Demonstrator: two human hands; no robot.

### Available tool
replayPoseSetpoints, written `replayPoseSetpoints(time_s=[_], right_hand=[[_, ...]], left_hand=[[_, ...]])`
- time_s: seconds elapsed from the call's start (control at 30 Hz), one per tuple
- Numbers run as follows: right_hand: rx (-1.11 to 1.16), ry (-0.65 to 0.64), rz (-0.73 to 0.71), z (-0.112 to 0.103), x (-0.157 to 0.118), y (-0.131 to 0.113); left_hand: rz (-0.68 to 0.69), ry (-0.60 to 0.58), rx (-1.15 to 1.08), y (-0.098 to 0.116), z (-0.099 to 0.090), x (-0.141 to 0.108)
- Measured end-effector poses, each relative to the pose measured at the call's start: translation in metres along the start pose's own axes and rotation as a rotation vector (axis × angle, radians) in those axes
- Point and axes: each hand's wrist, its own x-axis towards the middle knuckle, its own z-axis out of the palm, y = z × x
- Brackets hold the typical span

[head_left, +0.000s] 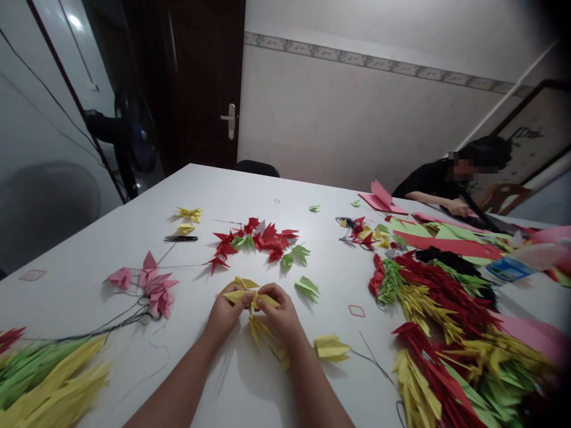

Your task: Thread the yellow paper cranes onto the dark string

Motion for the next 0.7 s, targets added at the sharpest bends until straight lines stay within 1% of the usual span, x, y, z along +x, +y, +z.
replayPoseSetpoints(time_s=[0.1,0.23,0.37,0.57,0.7], right_hand=[[0.072,-0.016,0.033,-0.0021,0.0008,0.0013],[0.149,-0.001,0.08,-0.0035,0.0013,0.0027],[0.181,0.011,0.054,-0.0022,0.0019,0.0033],[0.143,0.007,0.019,0.0011,0.0031,0.0044],[0.092,-0.063,0.043,0.0016,0.0012,0.0072]], left_hand=[[0.005,-0.008,-0.019,-0.0001,0.0003,-0.0003],[0.02,-0.007,-0.043,0.0012,0.0013,-0.0016],[0.034,0.009,-0.059,-0.0005,0.0015,-0.0017],[0.004,0.061,-0.052,-0.001,0.0017,-0.0016],[-0.008,0.087,-0.09,0.005,0.0028,-0.0021]])
